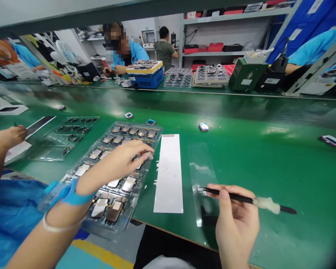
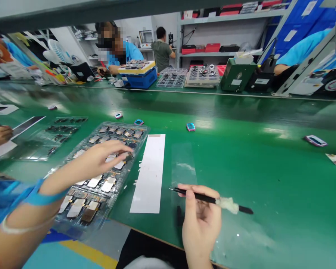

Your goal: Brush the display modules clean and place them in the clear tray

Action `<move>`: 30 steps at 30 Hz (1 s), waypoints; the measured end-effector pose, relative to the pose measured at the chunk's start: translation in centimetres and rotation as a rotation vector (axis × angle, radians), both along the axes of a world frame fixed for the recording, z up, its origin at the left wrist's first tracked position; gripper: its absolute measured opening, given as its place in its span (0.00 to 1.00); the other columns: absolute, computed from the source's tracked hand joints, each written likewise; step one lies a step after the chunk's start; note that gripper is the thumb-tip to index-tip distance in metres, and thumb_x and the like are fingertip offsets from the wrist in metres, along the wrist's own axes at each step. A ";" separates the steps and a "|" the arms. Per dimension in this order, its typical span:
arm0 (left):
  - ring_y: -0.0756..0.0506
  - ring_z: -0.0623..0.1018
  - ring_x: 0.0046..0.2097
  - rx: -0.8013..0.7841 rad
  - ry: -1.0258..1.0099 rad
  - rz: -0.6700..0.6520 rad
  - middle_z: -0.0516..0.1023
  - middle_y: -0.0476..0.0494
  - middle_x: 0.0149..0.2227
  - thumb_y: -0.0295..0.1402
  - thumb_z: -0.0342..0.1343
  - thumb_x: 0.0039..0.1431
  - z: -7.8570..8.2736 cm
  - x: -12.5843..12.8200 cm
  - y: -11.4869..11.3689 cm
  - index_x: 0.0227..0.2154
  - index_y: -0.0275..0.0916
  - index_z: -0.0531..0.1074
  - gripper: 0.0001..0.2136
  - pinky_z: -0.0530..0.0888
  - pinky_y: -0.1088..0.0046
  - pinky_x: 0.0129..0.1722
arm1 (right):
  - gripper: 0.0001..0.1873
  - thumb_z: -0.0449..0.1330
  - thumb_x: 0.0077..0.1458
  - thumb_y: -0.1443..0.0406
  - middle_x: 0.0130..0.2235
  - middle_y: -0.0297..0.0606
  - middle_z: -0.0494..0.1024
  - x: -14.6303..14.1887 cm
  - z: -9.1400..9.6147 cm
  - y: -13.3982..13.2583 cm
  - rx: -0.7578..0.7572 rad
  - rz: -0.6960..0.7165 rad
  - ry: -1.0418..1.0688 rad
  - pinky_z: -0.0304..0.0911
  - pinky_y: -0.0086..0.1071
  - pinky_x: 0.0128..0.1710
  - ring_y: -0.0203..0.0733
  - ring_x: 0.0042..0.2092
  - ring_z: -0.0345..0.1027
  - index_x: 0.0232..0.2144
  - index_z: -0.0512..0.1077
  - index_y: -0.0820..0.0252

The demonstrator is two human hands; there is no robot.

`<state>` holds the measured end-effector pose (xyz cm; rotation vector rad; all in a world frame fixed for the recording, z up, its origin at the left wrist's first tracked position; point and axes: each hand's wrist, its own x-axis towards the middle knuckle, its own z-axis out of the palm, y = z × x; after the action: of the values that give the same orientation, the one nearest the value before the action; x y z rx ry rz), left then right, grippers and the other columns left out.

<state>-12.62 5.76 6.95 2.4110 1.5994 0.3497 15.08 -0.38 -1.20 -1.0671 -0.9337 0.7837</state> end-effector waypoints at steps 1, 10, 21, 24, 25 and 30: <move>0.43 0.78 0.43 0.030 -0.053 -0.020 0.79 0.44 0.41 0.36 0.48 0.68 0.0 1.2 -1.8 0.44 0.42 0.72 0.09 0.72 0.67 0.42 | 0.04 0.63 0.61 0.65 0.35 0.36 0.82 0.5 0.2 0.1 -0.021 0.019 0.013 0.77 0.25 0.34 0.34 0.32 0.79 0.37 0.70 0.58; 0.46 0.79 0.45 -0.154 -0.551 -0.231 0.81 0.49 0.41 0.26 0.55 0.65 -6.2 11.5 -9.3 0.39 0.44 0.68 0.05 0.76 0.69 0.44 | 0.07 0.66 0.57 0.63 0.35 0.37 0.81 5.2 -0.4 0.0 -0.157 0.287 -0.152 0.78 0.29 0.35 0.37 0.33 0.80 0.35 0.71 0.58; 0.42 0.77 0.51 -0.128 -0.419 -0.300 0.80 0.43 0.46 0.25 0.52 0.66 -8.1 13.3 -8.6 0.44 0.40 0.68 0.06 0.73 0.60 0.52 | 0.04 0.61 0.62 0.64 0.37 0.38 0.78 5.7 -2.3 -1.9 -0.154 0.333 -0.452 0.75 0.30 0.37 0.40 0.38 0.78 0.38 0.70 0.58; 0.43 0.77 0.52 -0.121 -0.432 -0.301 0.80 0.43 0.46 0.25 0.52 0.66 -8.3 13.2 -8.6 0.45 0.40 0.69 0.07 0.72 0.61 0.53 | 0.04 0.61 0.61 0.64 0.38 0.39 0.79 5.7 -2.3 -1.9 -0.167 0.328 -0.428 0.76 0.31 0.38 0.41 0.39 0.79 0.39 0.70 0.58; 0.43 0.77 0.52 -0.121 -0.437 -0.298 0.80 0.43 0.46 0.25 0.52 0.66 -8.3 13.2 -8.6 0.45 0.40 0.69 0.07 0.72 0.61 0.53 | 0.04 0.61 0.61 0.65 0.38 0.38 0.79 5.7 -2.3 -1.9 -0.168 0.322 -0.424 0.76 0.30 0.38 0.41 0.39 0.79 0.38 0.70 0.57; 0.43 0.77 0.51 -0.112 -0.469 -0.296 0.80 0.43 0.47 0.25 0.53 0.65 -8.5 13.2 -8.6 0.45 0.40 0.69 0.08 0.73 0.61 0.53 | 0.03 0.62 0.61 0.65 0.37 0.38 0.79 5.8 -2.5 -1.9 -0.168 0.333 -0.423 0.75 0.30 0.37 0.40 0.38 0.79 0.38 0.71 0.57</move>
<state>0.53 -2.85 -1.52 2.2194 1.0204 0.6855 20.86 -2.31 -3.68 -1.2698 -1.4513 0.9395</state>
